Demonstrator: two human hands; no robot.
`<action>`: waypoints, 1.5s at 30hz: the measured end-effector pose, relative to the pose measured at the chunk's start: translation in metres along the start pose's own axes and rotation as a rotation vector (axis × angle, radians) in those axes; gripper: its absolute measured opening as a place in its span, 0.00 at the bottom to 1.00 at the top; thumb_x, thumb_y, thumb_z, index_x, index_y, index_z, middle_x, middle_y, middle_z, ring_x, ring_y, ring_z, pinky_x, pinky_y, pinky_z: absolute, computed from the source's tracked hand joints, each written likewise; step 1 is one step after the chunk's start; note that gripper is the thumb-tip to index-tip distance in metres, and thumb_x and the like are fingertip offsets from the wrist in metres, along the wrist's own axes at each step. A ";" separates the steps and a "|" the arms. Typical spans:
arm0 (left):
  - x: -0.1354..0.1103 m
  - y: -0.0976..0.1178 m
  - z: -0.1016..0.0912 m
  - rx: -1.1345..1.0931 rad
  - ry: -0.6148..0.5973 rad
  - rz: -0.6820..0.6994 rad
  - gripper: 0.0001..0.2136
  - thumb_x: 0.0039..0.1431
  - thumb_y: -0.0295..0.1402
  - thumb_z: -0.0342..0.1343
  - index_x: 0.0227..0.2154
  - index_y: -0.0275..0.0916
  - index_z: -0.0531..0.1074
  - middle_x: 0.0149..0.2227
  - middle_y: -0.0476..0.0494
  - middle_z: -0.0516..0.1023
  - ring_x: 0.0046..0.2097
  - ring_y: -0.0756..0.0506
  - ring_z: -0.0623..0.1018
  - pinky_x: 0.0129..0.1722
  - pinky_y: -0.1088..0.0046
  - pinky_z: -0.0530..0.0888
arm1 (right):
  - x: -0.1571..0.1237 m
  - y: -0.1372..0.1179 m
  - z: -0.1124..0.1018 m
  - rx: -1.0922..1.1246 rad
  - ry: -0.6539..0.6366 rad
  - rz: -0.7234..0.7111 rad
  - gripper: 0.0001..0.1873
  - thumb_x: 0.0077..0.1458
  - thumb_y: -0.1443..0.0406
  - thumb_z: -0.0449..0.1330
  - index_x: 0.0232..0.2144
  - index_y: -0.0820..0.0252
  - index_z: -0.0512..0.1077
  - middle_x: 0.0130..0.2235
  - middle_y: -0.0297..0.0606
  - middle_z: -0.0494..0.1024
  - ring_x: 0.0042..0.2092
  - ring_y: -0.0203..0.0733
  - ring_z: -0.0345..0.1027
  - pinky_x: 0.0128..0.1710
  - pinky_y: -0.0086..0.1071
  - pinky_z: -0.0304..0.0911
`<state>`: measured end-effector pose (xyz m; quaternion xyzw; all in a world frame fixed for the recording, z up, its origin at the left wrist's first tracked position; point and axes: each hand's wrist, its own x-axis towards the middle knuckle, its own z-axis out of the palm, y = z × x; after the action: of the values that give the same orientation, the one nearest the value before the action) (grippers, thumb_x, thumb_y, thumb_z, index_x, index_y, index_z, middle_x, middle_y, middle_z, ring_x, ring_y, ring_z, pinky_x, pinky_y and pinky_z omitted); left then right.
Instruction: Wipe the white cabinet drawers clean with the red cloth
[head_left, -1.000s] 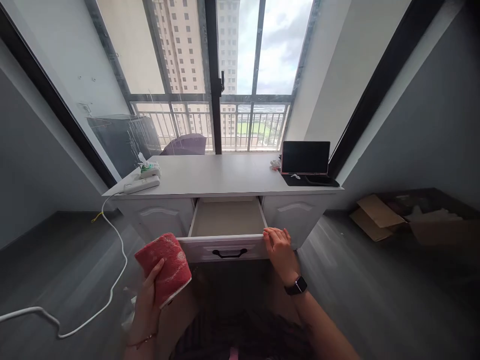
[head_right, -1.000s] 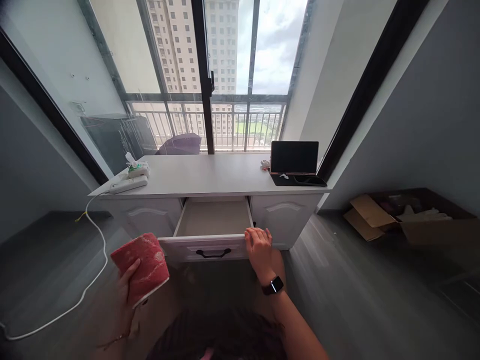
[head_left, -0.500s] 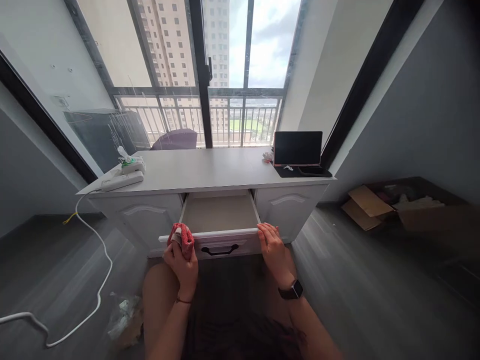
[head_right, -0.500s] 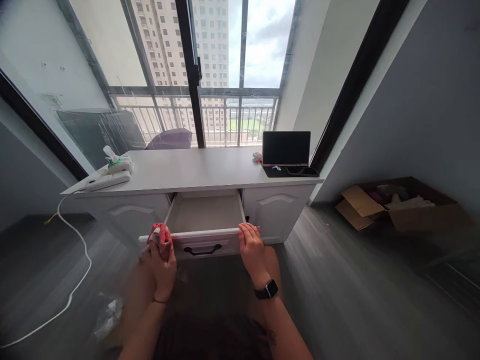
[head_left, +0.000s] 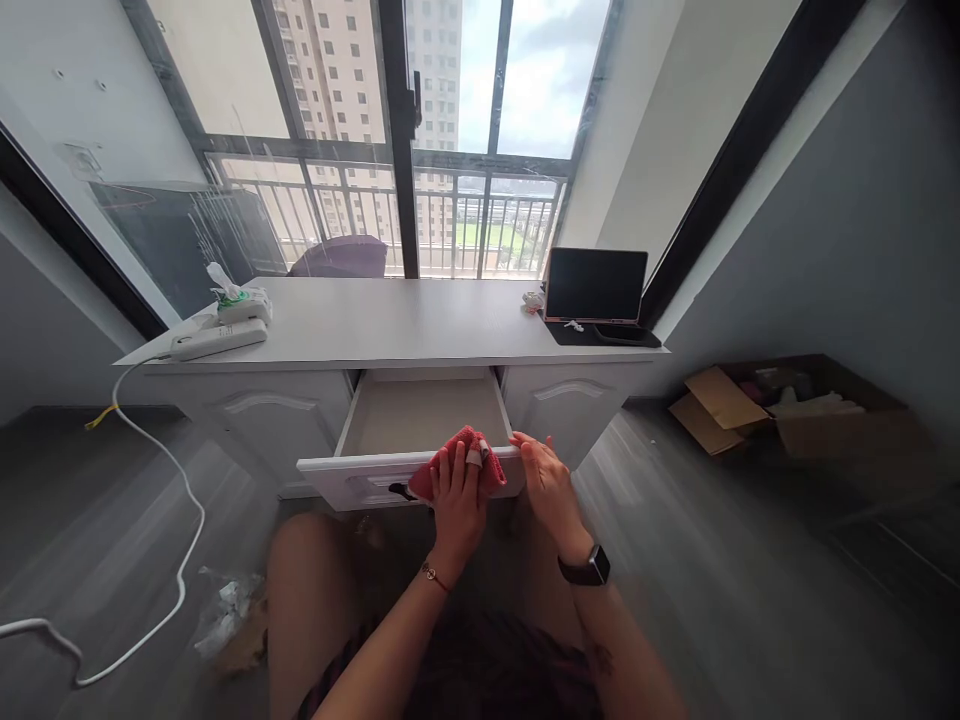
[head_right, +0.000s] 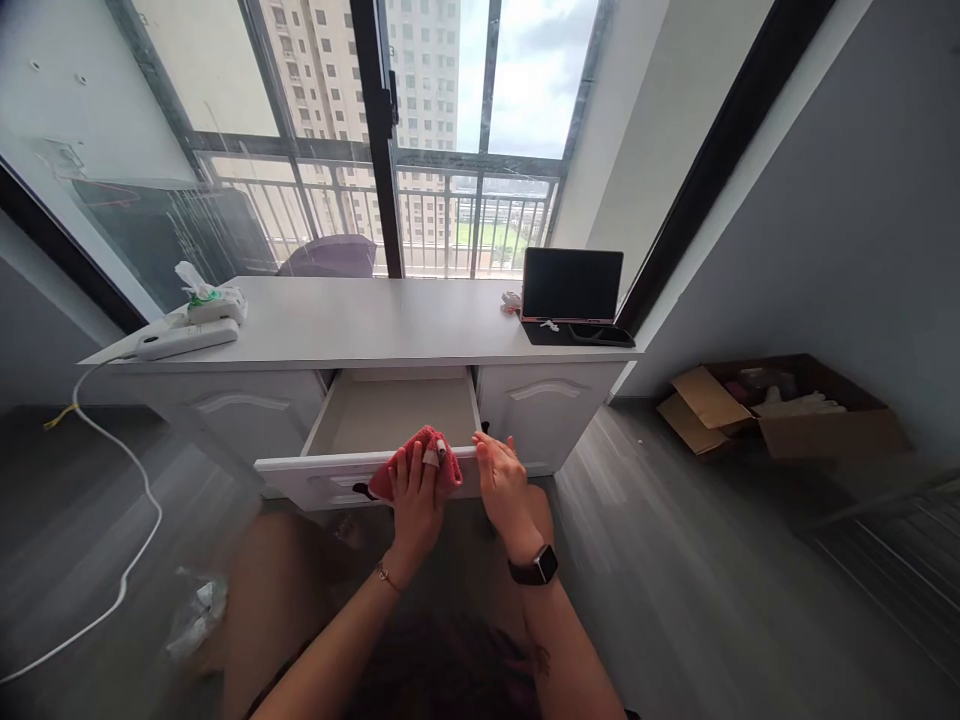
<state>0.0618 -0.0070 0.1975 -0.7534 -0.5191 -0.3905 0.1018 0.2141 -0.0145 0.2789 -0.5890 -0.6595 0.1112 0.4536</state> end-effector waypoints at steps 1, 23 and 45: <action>-0.002 0.005 0.005 0.011 -0.018 0.033 0.31 0.64 0.30 0.49 0.69 0.41 0.47 0.67 0.34 0.59 0.71 0.36 0.45 0.64 0.45 0.54 | 0.000 0.000 0.000 -0.002 -0.001 0.000 0.30 0.69 0.52 0.37 0.48 0.58 0.75 0.51 0.44 0.78 0.55 0.47 0.70 0.64 0.53 0.51; -0.044 -0.094 0.030 -0.070 -0.544 0.786 0.30 0.58 0.16 0.43 0.64 0.37 0.57 0.65 0.42 0.64 0.67 0.49 0.59 0.61 0.69 0.65 | -0.001 0.013 0.007 0.003 0.047 -0.023 0.25 0.68 0.54 0.42 0.46 0.56 0.76 0.48 0.41 0.80 0.51 0.46 0.72 0.62 0.50 0.55; -0.021 -0.176 -0.101 0.252 -0.173 0.512 0.26 0.59 0.20 0.50 0.54 0.58 0.72 0.45 0.45 0.77 0.50 0.46 0.73 0.59 0.65 0.63 | -0.001 0.018 0.015 0.038 0.157 -0.021 0.21 0.68 0.55 0.45 0.43 0.54 0.76 0.45 0.37 0.81 0.48 0.43 0.74 0.61 0.48 0.59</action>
<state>-0.1415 -0.0006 0.2070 -0.8719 -0.3631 -0.2189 0.2449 0.2156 -0.0044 0.2575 -0.5803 -0.6259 0.0724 0.5160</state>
